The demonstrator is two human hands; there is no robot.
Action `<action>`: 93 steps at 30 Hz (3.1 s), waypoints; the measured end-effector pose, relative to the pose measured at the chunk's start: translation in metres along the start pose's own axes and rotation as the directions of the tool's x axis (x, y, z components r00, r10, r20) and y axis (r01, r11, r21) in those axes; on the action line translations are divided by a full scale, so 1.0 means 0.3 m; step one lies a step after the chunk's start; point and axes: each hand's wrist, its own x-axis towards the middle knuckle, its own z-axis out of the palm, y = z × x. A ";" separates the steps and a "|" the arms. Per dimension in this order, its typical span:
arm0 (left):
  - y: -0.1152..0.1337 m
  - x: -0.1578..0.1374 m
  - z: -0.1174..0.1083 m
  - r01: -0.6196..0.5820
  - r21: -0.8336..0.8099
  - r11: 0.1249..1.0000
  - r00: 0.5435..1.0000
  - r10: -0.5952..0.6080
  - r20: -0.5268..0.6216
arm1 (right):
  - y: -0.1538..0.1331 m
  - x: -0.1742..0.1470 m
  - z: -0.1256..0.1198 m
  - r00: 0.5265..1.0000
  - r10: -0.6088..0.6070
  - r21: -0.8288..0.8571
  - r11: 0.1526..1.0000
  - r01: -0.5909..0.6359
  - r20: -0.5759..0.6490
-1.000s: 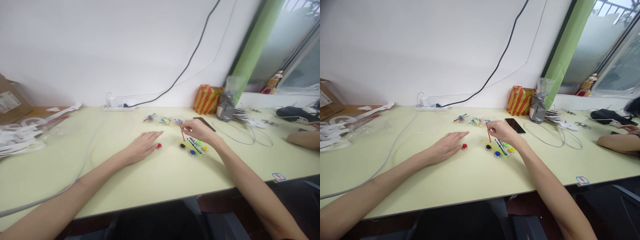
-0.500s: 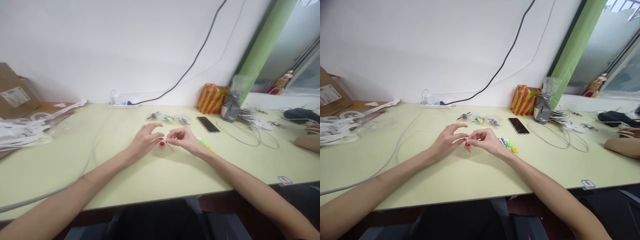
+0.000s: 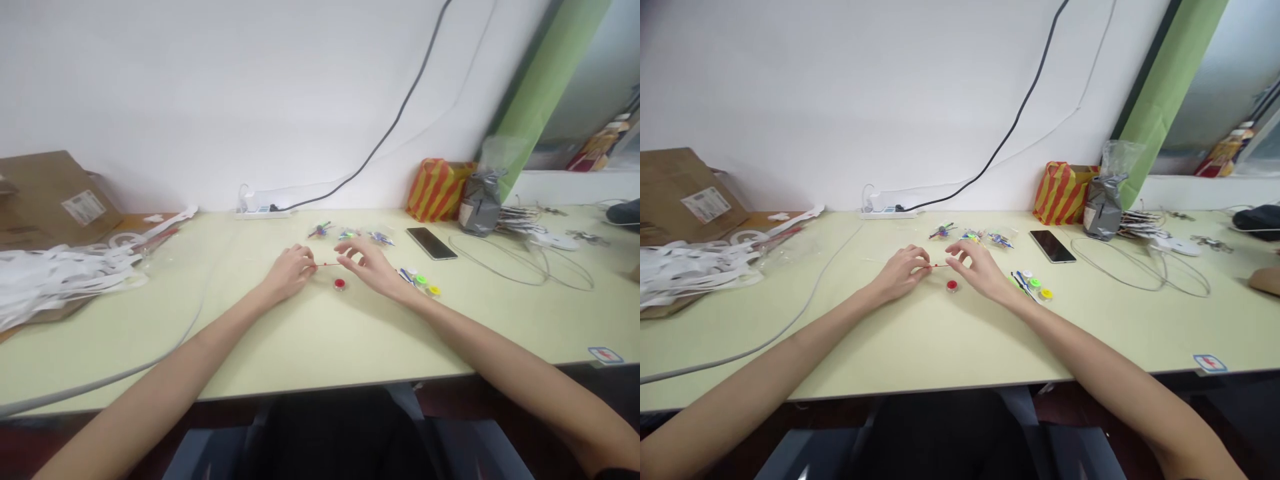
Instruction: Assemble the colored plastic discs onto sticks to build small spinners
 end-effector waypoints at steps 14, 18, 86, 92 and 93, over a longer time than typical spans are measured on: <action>0.039 0.010 0.011 0.037 0.086 0.996 0.999 -0.036 -0.014 | 0.023 -0.040 -0.011 0.972 -0.225 -0.281 0.930 0.235 0.067; 0.044 0.006 0.004 0.045 0.121 0.992 0.999 -0.044 -0.017 | 0.024 -0.046 -0.010 0.961 -0.245 -0.277 0.922 0.271 0.126; 0.285 -0.025 0.007 -0.508 0.567 0.648 0.861 0.392 0.323 | 0.050 -0.042 0.005 0.931 -0.004 -0.504 0.840 0.202 0.366; 0.235 -0.021 0.003 -0.482 0.536 0.693 0.876 0.396 0.276 | 0.048 -0.031 -0.019 0.932 -0.036 -0.498 0.837 0.225 0.361; 0.217 -0.019 -0.001 -0.460 0.523 0.718 0.887 0.387 0.250 | 0.050 -0.027 -0.032 0.937 -0.039 -0.499 0.838 0.220 0.348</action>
